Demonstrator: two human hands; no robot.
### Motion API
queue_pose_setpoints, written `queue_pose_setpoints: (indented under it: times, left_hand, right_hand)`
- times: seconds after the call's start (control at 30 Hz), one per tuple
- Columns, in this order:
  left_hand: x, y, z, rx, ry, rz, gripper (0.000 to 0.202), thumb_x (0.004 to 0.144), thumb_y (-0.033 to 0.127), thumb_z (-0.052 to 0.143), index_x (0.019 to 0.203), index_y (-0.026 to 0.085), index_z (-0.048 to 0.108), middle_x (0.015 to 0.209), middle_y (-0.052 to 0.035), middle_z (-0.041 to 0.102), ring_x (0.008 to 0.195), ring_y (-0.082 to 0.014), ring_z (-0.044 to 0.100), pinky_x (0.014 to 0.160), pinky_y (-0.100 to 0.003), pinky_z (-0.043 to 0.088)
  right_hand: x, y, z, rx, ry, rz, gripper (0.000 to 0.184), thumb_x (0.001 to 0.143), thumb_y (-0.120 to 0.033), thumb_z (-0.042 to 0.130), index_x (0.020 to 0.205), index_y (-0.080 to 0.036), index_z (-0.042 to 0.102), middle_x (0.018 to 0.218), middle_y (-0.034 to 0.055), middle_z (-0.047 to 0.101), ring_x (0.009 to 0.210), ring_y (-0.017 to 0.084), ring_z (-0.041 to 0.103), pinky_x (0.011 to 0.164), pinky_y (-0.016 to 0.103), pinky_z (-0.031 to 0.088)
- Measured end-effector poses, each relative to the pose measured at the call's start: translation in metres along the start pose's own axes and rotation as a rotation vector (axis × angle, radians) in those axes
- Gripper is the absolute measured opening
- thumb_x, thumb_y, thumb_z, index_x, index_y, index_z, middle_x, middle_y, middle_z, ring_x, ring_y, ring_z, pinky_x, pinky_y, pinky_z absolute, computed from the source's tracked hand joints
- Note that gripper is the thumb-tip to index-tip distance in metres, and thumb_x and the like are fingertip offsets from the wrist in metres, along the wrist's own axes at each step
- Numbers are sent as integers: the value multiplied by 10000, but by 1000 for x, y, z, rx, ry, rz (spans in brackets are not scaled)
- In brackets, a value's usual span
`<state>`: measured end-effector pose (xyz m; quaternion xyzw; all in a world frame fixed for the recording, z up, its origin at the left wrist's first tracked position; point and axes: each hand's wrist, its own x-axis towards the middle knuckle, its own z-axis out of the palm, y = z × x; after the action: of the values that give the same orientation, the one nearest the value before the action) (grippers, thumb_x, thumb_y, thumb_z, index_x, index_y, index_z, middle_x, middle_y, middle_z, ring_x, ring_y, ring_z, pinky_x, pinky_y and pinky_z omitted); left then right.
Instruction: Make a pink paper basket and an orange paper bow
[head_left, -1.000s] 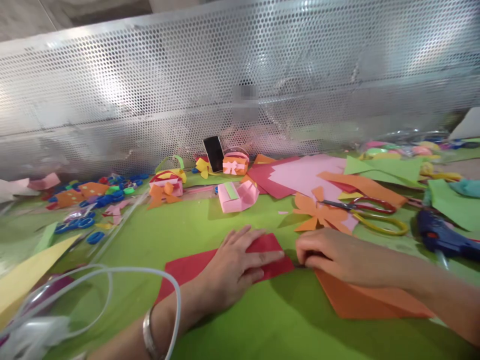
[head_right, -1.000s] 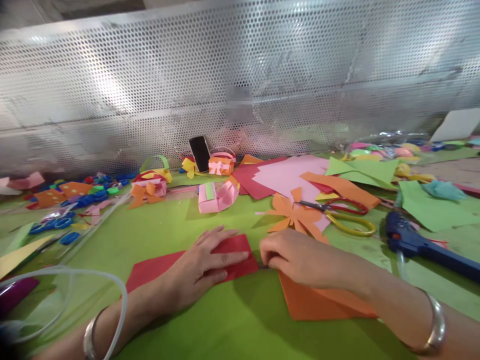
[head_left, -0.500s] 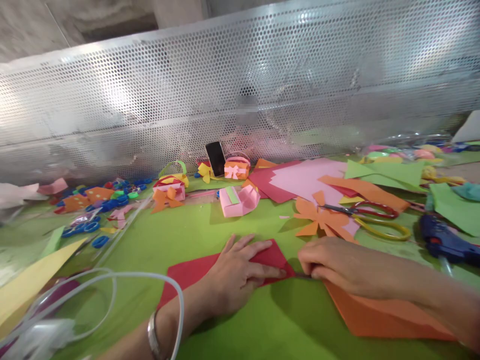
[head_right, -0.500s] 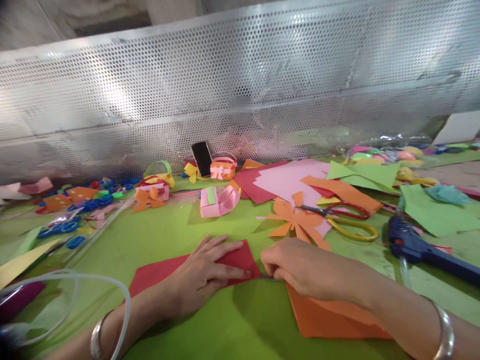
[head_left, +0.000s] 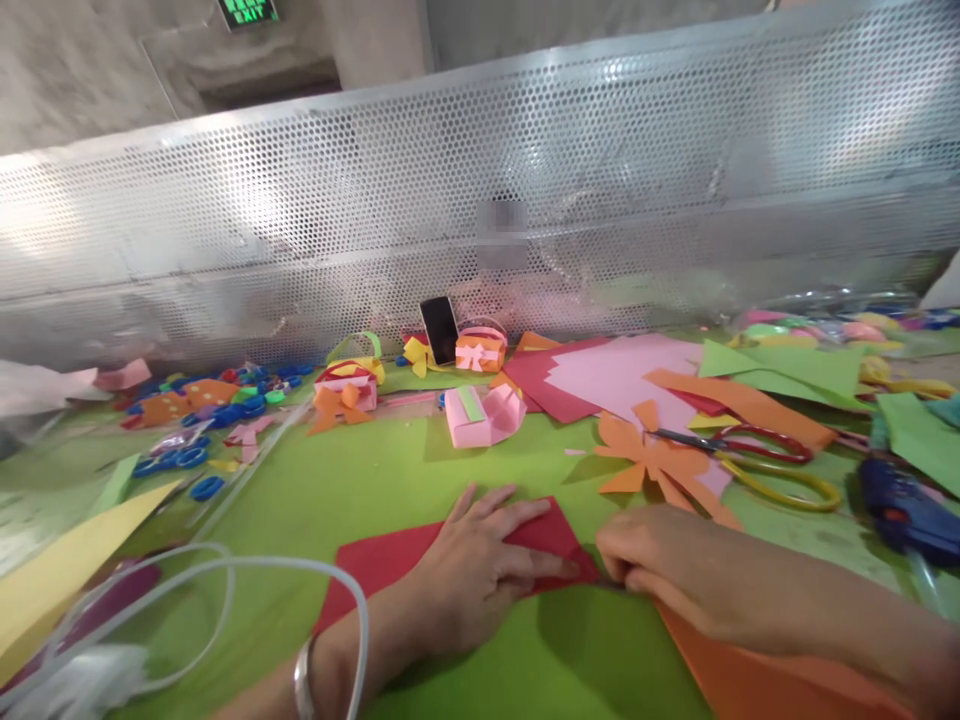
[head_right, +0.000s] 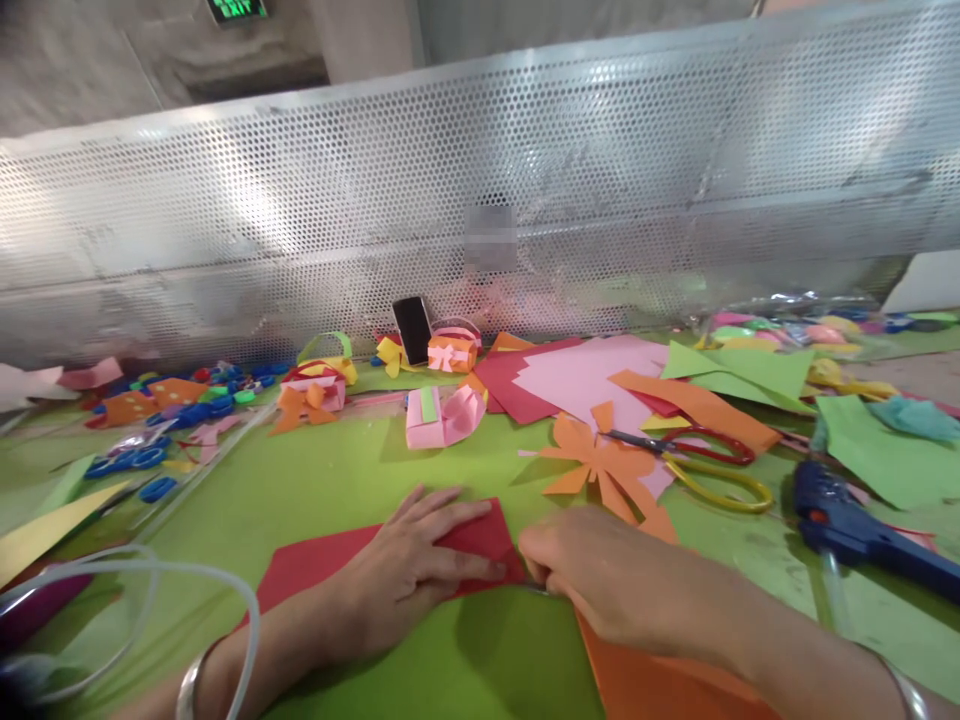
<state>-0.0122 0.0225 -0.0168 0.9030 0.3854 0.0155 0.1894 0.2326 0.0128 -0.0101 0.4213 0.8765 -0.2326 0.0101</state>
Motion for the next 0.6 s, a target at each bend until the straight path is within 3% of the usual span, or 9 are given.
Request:
queue_pose_setpoints:
  times: [0.27,0.6]
  left_hand:
    - [-1,6,-7,6,-35,-1,503,916,153,486,1261,504,590,1555,67,377,1445,-323,291,1156,-648,165]
    - [-2,4,-3,1,-14,6,417,930,212,480,1235,456,630,1546,81,391,1449,-284,288,1182,-595,146]
  right_hand:
    - [5,-9,7,14,18,-49,189,818,-18,432,798,-198,487,832,36,594,757,179,517,649,287,340]
    - [7,3,28,89,101,-105,180,861,-68,408,816,-219,496,826,19,586,722,172,509,640,291,364]
